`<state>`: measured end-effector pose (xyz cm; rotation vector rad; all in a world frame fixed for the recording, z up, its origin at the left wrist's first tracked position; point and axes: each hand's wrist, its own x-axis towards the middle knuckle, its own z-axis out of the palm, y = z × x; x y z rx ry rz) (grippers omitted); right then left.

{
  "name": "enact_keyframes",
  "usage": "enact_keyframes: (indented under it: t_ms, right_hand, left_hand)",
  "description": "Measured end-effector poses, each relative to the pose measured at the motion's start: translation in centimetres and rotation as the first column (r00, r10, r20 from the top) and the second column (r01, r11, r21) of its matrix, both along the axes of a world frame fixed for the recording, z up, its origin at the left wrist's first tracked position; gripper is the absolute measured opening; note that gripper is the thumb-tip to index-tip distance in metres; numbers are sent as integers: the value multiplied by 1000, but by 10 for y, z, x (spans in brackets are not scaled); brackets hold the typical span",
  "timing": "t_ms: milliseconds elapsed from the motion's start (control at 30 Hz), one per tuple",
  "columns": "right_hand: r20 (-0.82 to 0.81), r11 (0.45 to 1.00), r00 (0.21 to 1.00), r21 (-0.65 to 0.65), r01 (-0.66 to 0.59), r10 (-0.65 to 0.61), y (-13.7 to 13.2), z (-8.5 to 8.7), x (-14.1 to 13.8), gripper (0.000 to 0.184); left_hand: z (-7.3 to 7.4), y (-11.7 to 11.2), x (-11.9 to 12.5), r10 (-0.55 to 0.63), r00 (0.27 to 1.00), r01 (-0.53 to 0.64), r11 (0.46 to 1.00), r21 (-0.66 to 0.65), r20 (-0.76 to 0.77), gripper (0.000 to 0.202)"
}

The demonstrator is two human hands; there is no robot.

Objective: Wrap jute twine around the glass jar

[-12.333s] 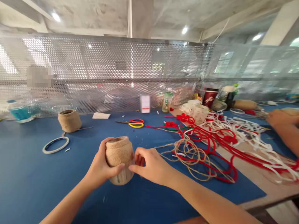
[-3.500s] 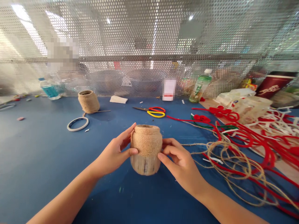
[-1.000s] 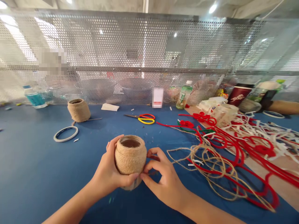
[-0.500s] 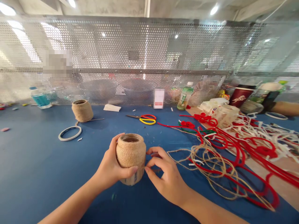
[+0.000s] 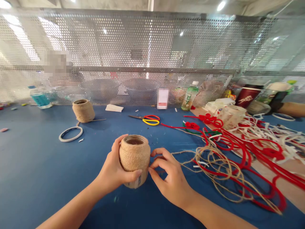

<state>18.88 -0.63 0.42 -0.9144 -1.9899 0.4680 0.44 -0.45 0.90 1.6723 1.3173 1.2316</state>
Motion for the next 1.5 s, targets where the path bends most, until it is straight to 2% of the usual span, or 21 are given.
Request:
enact_keyframes:
  t_ms: [133, 267, 433, 667, 833, 1067, 1233, 1367, 1500]
  right_hand:
    - [0, 997, 1000, -71, 20, -20, 1, 2, 1, 10]
    - [32, 972, 996, -216, 89, -84, 6, 5, 3, 11]
    - [-49, 935, 998, -355, 17, -37, 13, 2, 5, 14]
    - [-108, 954, 992, -285, -93, 65, 11, 6, 10, 11]
    - [-169, 959, 978, -232, -164, 126, 9, 10, 9, 12]
    - [-175, 969, 981, -217, -121, 83, 7, 7, 8, 13]
    - [-152, 985, 984, -135, -108, 87, 6, 5, 8, 13]
    - [-146, 986, 986, -134, -96, 76, 6, 5, 7, 13]
    - [-148, 987, 988, -140, -72, 51, 7, 4, 8, 14]
  left_hand:
    - [-4, 0, 1, 6, 1000, -7, 1000, 20, 17, 88]
    - [-9, 2, -1, 23, 1000, -23, 999, 30, 5, 88]
    - [-10, 3, -1, 10, 998, -13, 999, 50, 64, 88]
    - [-9, 1, 5, -71, 954, 78, 997, -10, 290, 91]
    - [-9, 2, 7, -136, 924, 148, 989, -7, 359, 88]
    - [-14, 7, 3, -179, 928, 199, 980, -28, 327, 79]
    - [-12, 7, -1, -233, 934, 235, 972, 25, 269, 72]
    - [-12, 8, -2, -186, 966, 183, 982, 33, 179, 71]
    - [-18, 12, -1, -142, 969, 142, 990, 17, 204, 75]
